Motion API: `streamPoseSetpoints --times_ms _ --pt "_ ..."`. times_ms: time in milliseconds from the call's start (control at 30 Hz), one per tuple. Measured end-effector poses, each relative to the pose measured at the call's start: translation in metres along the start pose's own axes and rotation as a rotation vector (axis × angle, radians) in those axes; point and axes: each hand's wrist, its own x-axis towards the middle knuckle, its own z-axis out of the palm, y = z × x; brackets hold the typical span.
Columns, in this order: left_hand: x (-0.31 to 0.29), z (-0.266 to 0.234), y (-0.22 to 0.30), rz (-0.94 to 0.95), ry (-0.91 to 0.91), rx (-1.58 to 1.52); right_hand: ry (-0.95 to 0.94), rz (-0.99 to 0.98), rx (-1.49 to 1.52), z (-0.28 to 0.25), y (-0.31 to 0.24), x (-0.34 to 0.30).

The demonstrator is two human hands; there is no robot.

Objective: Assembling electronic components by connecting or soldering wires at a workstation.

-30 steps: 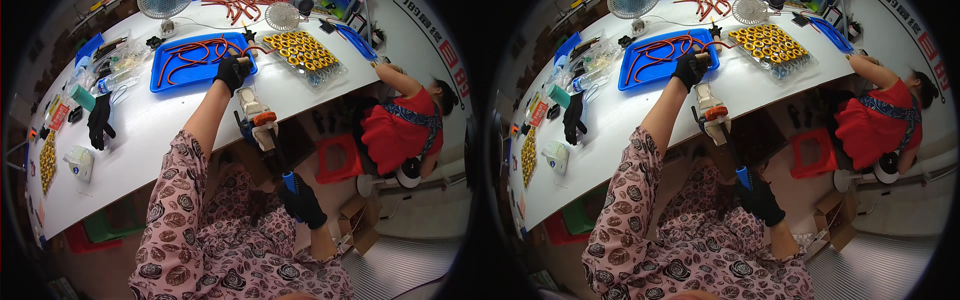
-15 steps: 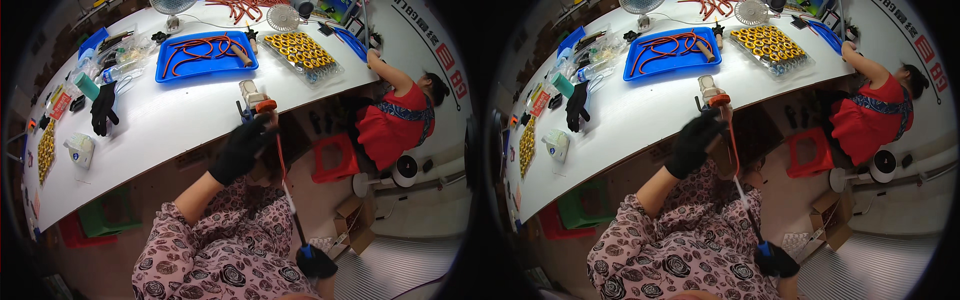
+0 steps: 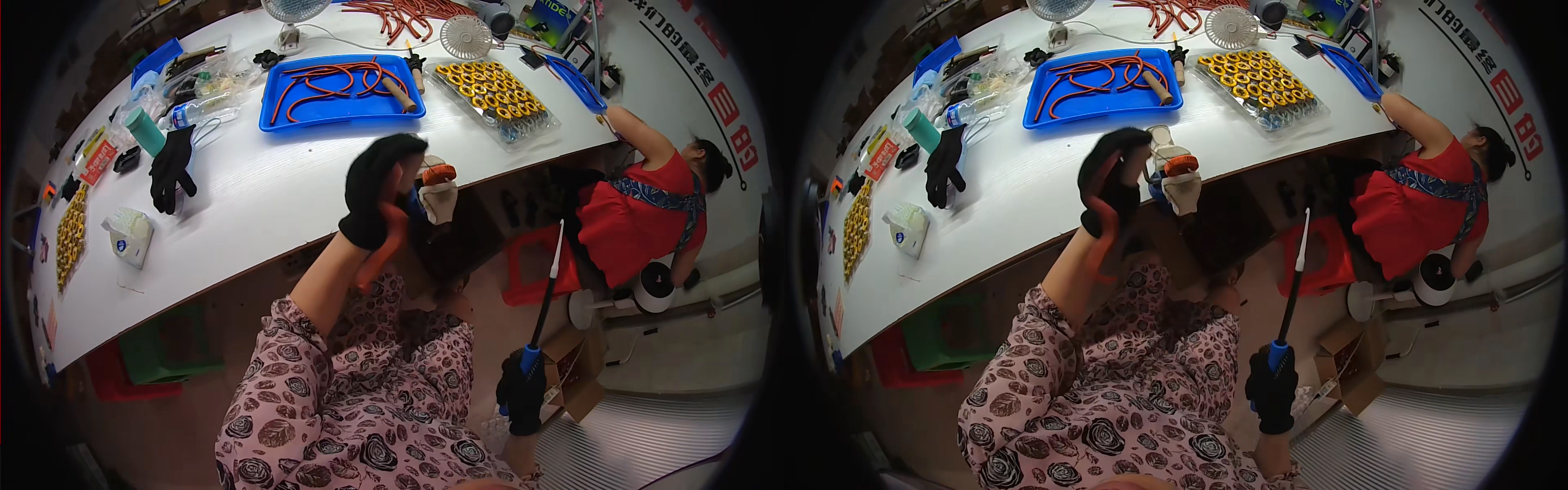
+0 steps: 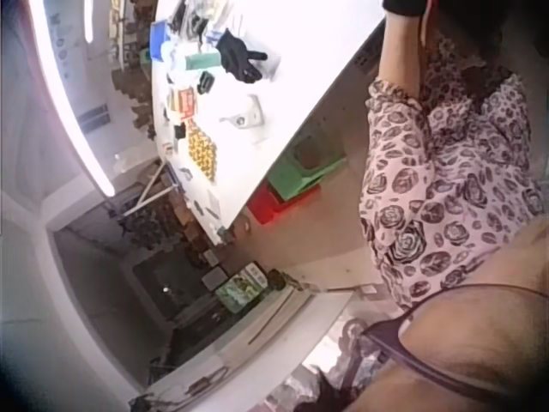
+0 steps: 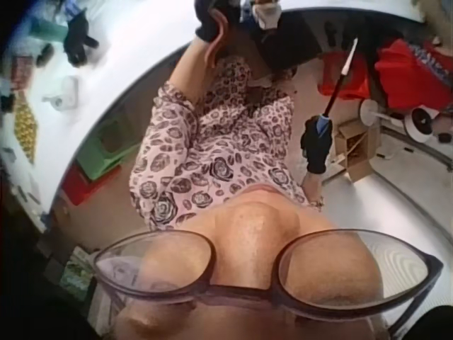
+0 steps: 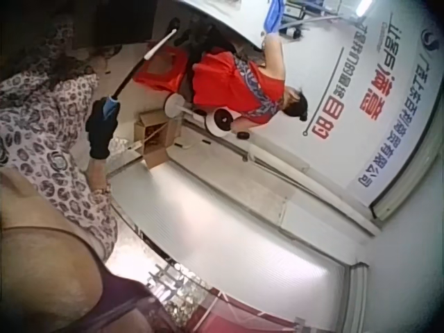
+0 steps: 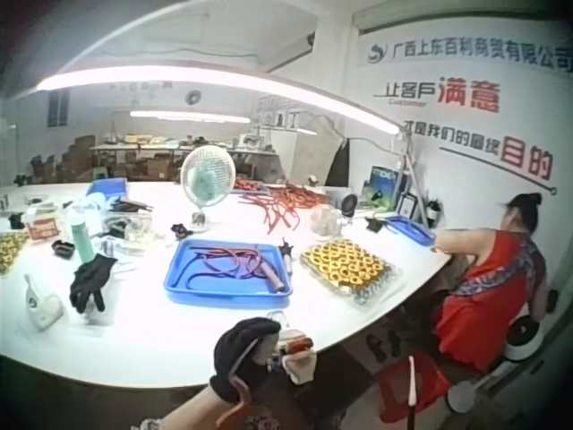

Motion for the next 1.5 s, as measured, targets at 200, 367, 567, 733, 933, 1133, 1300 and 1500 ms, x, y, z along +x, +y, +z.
streamPoseSetpoints --times_ms 200,367,567,733,933,1133,1300,1500 --pt "0.046 0.003 -0.044 -0.34 0.234 -0.17 -0.213 -0.054 -0.224 0.034 -0.019 0.026" --pt "0.054 0.007 -0.108 -0.57 0.239 -0.51 -0.437 0.048 -0.327 0.044 -0.032 0.043" --pt "0.059 0.026 -0.137 -0.849 0.06 -0.569 -0.52 -0.045 -0.348 0.058 -0.028 0.08" --pt "0.053 0.024 -0.153 -0.918 -0.032 -0.636 -0.54 -0.208 -0.407 0.075 -0.047 0.094" --pt "0.051 0.014 -0.127 -0.936 -0.111 -0.587 -0.555 -0.349 -0.5 0.048 0.005 0.071" --pt "0.006 -0.027 -0.029 -0.192 -0.177 0.321 -0.7 0.62 0.236 -0.018 0.003 0.001" --pt "-0.066 -0.011 0.039 0.164 -0.515 0.561 -0.644 0.546 0.115 -0.069 0.029 -0.049" --pt "-0.074 -0.004 0.022 0.316 -0.515 0.568 -0.733 0.549 0.176 -0.076 0.019 -0.027"
